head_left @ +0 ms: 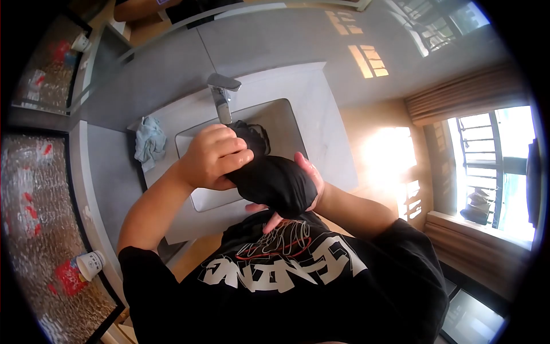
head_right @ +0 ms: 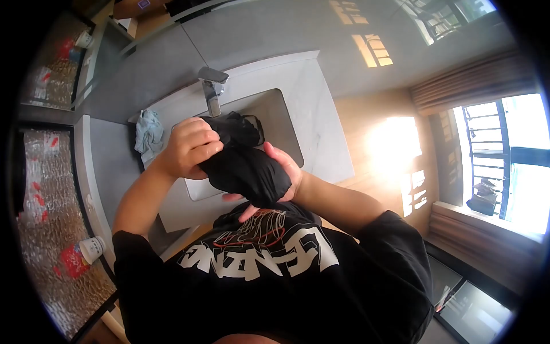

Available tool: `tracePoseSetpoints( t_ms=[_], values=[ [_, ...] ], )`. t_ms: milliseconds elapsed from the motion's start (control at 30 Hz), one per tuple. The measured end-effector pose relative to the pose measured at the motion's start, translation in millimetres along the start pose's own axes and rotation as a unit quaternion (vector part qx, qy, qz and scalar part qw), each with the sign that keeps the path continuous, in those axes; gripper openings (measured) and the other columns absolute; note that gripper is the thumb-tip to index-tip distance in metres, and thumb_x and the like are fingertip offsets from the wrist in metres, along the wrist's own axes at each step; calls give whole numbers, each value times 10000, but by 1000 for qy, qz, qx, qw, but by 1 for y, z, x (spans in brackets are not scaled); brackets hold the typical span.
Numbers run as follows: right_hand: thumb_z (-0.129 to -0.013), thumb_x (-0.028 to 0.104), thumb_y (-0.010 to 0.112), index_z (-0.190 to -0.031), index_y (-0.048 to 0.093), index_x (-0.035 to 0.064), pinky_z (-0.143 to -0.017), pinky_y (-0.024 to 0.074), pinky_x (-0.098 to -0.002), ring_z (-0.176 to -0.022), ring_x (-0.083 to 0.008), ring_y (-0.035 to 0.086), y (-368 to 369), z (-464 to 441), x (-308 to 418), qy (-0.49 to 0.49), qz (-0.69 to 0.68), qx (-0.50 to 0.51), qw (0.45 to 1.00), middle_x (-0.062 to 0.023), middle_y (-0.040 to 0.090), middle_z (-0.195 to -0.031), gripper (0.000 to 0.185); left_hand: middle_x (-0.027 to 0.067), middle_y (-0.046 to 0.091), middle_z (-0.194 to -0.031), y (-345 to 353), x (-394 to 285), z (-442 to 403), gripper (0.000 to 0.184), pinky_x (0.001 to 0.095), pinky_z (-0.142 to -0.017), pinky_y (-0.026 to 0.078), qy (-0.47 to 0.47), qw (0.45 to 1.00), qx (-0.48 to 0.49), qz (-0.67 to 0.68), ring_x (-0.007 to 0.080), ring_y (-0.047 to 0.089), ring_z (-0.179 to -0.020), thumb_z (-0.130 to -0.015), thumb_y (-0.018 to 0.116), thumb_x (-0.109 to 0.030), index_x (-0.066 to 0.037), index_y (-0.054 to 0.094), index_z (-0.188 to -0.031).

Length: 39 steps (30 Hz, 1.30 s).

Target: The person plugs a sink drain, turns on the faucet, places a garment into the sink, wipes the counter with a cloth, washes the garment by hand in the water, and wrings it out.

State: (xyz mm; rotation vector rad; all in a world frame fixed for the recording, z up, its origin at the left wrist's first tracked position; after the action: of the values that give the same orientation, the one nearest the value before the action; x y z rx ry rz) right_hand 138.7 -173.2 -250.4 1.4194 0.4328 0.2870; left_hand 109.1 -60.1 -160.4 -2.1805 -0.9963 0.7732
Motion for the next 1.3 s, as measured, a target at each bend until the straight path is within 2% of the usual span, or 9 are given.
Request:
tracePoseSetpoints(
  t_ms=[167, 200, 300, 367, 467, 533, 700, 1067, 1300],
  values=[
    [-846, 154, 724, -1487, 362, 57, -688, 552, -398, -759, -260, 652, 6, -9, -22, 163, 59, 33, 984, -155, 648, -965, 742, 65, 595, -857, 0, 3, 3, 301, 377, -606, 478, 16, 998, 13, -62, 255, 562, -681, -598, 688, -184, -62, 614, -863],
    [-791, 62, 718, -1420, 451, 44, -590, 498, -339, -636, -201, 587, -18, 1, -12, 203, 243, -106, 942, -108, 617, -821, 683, 58, 596, -853, 5, 4, 7, 337, 389, -608, 482, 14, 996, 41, -81, 259, 564, -680, -563, 736, -177, -70, 626, -864],
    [-731, 81, 738, -1108, 645, 25, -587, 496, -337, -686, -216, 626, -35, 2, 48, 214, 685, -233, 656, -101, 635, -791, 392, 72, 617, -837, 29, 21, 17, 387, 408, -612, 485, -119, 981, 144, -49, 270, 572, -666, -528, 794, -176, -79, 651, -874],
    [-720, 114, 725, -1050, 662, 55, -675, 524, -372, -742, -234, 650, 5, -3, 87, 219, 826, -283, 435, -110, 658, -818, 341, 125, 651, -836, 43, 42, 30, 378, 402, -654, 500, -284, 943, 166, 47, 307, 602, -697, -574, 809, -165, -59, 660, -906],
    [-727, 127, 708, -1020, 666, 104, -724, 545, -434, -845, -313, 674, 43, -28, 114, 162, 923, -238, 256, -124, 686, -857, 297, 128, 663, -798, 53, 59, 45, 279, 333, -694, 503, -477, 829, 163, 244, 269, 634, -700, -684, 748, -138, -16, 648, -914],
    [-709, 142, 733, -948, 651, 115, -684, 545, -435, -822, -304, 682, 58, -44, 123, 44, 973, -168, 154, -94, 664, -800, 254, 94, 653, -779, 68, 63, 61, 249, 316, -693, 497, -516, 771, 119, 355, 224, 631, -690, -710, 739, -135, -12, 644, -904],
    [-604, 132, 741, -891, 599, 126, -579, 468, -414, -695, -293, 606, 31, -66, 130, -222, 967, -1, 124, -55, 581, -719, 320, 64, 597, -726, 125, 43, 83, 146, 306, -661, 487, -545, 538, 58, 640, 157, 592, -652, -739, 698, -84, -42, 574, -801],
    [-660, 81, 713, -892, 588, 93, -581, 467, -386, -647, -279, 600, -20, -89, 163, -429, 863, 52, 262, -29, 615, -741, 264, 64, 468, -600, 173, 51, 76, 159, 366, -582, 445, -476, 343, -76, 806, 219, 497, -538, -725, 635, -89, -61, 479, -734],
    [-721, -11, 748, -872, 579, 86, -562, 471, -365, -602, -273, 576, -38, -91, 169, -465, 832, 63, 295, -45, 598, -728, 247, 72, 461, -593, 188, 50, 66, 149, 370, -570, 418, -400, 302, -112, 858, 216, 483, -523, -720, 604, -70, -65, 455, -735]
  ],
)
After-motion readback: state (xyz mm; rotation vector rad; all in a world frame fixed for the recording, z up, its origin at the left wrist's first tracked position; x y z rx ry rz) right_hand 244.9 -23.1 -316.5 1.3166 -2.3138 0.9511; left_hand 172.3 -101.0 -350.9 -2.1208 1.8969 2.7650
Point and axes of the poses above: each hand's wrist, its own z-axis away from the middle knuckle, its own y-axis out of the palm, x = y × z, the point moved 9 cm from there along -z, towards the middle knuckle
